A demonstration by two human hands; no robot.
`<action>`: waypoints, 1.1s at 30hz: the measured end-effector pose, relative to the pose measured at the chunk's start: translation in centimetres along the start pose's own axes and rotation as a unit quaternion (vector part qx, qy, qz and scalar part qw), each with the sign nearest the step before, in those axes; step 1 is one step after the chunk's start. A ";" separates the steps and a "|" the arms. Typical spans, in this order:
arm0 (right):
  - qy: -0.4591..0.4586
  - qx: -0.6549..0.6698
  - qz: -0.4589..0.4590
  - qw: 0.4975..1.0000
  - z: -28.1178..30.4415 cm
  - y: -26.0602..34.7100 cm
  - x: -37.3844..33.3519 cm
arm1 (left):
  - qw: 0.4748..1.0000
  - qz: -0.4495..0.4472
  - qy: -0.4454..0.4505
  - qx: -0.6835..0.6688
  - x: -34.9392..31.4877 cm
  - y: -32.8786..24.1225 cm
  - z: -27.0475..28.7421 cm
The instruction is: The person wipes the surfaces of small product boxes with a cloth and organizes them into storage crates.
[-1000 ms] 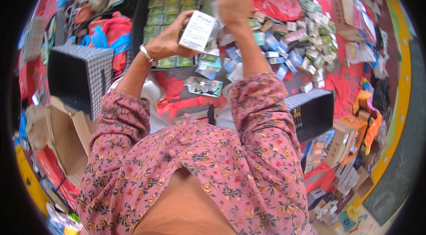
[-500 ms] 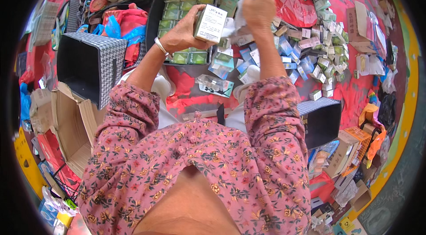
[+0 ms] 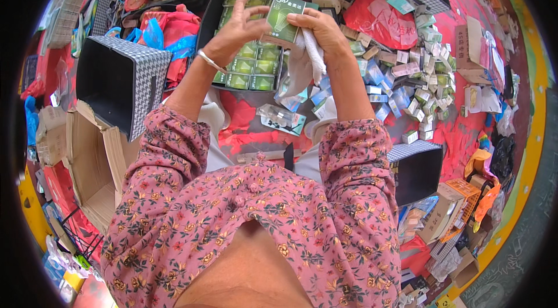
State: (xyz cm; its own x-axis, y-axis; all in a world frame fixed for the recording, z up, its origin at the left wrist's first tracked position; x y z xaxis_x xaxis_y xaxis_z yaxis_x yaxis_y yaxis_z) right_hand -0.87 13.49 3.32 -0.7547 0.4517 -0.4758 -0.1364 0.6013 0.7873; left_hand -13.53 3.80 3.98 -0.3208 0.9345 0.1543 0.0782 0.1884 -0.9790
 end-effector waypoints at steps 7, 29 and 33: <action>0.000 -0.058 0.012 0.998 -2.3 -0.5 -0.2 | 0.887 0.196 -0.001 -0.419 -0.5 2.3 -2.0; -0.497 -0.413 0.386 0.659 3.9 5.5 -2.6 | 0.895 0.199 0.053 -0.396 -1.5 2.1 -3.7; -0.388 -0.076 0.299 0.868 7.3 4.7 -1.4 | 0.906 0.168 0.043 -0.387 -1.0 1.9 -2.9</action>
State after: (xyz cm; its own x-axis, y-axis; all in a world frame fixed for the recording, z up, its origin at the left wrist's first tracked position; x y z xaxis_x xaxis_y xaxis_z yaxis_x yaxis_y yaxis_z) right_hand 4.24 20.49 4.84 -0.0678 0.9969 -0.0392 0.0029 0.0395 0.9992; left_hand -10.29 4.10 2.33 -0.0845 0.9920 -0.0936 0.8062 0.0129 -0.5915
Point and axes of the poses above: each hand's wrist, its own x-axis towards the middle knuckle, its own z-axis out of the back of the hand, y = z × x, the point moved 5 cm from there along x, towards the middle knuckle, and after that the axes turned 10 degrees about -z, right-handed, at the moved point
